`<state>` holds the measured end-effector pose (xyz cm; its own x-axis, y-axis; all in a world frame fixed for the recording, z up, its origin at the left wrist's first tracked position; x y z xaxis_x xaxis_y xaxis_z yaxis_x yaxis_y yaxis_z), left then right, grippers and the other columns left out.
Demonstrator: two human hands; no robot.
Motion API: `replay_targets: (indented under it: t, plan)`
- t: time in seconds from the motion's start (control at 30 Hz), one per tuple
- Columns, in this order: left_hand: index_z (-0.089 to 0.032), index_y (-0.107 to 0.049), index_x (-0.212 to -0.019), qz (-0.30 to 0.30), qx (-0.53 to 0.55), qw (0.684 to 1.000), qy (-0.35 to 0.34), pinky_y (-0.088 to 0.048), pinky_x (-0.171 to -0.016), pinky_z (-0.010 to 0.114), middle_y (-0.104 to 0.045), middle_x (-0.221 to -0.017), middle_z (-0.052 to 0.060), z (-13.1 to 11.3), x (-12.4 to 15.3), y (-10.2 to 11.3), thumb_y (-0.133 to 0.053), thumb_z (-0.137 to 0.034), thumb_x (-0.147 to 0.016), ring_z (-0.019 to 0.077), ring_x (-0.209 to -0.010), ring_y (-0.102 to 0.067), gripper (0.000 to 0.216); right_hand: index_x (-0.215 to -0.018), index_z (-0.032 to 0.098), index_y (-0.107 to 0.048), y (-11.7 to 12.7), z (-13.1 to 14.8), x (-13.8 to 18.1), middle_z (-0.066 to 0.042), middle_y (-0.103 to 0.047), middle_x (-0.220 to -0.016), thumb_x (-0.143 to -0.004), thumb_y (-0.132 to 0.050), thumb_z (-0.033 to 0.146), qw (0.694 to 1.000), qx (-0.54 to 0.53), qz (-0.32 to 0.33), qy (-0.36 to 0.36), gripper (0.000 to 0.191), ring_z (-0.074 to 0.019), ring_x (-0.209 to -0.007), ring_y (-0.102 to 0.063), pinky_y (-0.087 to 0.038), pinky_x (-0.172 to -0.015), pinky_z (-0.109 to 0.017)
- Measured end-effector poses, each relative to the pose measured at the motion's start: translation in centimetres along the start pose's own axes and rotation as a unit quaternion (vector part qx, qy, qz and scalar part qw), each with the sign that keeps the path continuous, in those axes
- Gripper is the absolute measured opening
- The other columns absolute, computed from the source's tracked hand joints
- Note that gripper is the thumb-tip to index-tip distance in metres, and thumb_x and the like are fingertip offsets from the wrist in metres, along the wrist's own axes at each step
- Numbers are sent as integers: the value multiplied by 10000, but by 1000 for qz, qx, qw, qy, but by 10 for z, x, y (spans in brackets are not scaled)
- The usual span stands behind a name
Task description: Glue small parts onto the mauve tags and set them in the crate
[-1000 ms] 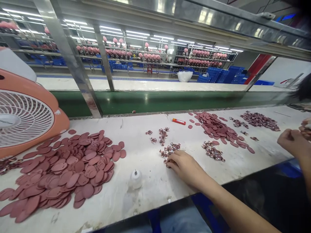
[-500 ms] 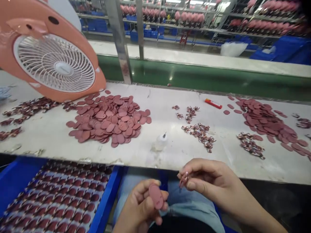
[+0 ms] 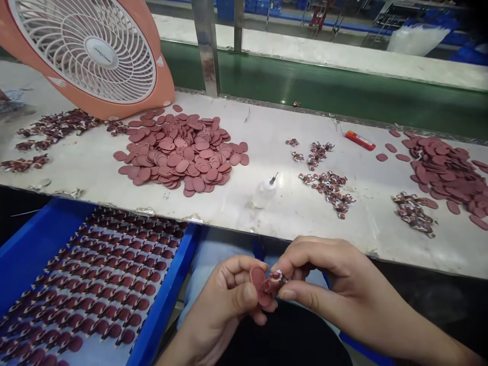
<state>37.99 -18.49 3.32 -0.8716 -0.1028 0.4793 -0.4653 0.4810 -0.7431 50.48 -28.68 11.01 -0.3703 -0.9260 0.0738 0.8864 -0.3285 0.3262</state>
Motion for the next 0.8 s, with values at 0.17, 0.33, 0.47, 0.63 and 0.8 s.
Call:
replay_targets:
  t: [0.17,0.33,0.47,0.63,0.8]
  plan:
    - [-170,-745,-845,-1,1,1000,9,-516,-513,141,-736,-681,5,2,0,0,-879,-299,-647,102,-610,-678,271,-942,256,-680,0,3,1,59,-699,-832,-903,-686,207,999,30,6,14,63,-53,-718,-626,-482,-687,-146]
    - [-176,-743,-851,-6,2,1000,14,-512,-504,139,-738,-681,3,2,-1,1,-886,-332,-629,100,-592,-677,307,-965,243,-671,0,7,-1,36,-704,-843,-919,-658,193,998,54,24,26,69,-73,-728,-645,-494,-690,-172]
    - [-173,-741,-849,-12,-3,1000,15,-514,-506,142,-726,-664,0,2,-1,2,-887,-359,-619,98,-586,-670,329,-967,251,-655,1,9,-1,55,-697,-834,-929,-646,189,996,71,36,35,73,-56,-724,-635,-482,-692,-155]
    - [-171,-730,-849,-17,-3,1000,8,-500,-505,143,-700,-638,-11,3,-1,1,-891,-394,-597,91,-571,-649,374,-998,274,-627,1,11,-2,94,-688,-856,-934,-641,177,993,98,45,51,116,-24,-753,-623,-460,-725,-118]
    - [-170,-723,-850,-27,-2,1000,8,-468,-514,142,-655,-608,-30,3,1,1,-891,-383,-602,65,-524,-593,368,-1030,265,-607,-3,16,-2,85,-702,-930,-947,-619,149,988,119,60,79,143,-34,-815,-635,-468,-781,-125]
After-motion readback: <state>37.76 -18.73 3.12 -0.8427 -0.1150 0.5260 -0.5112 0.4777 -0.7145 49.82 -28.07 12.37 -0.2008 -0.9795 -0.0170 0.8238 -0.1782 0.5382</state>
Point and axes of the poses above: each hand's wrist, its own x-axis away from the middle knuckle, its own y-axis out of the back of the hand, z = x × y, the point moved 4 cm from there along -x, towards the middle knuckle
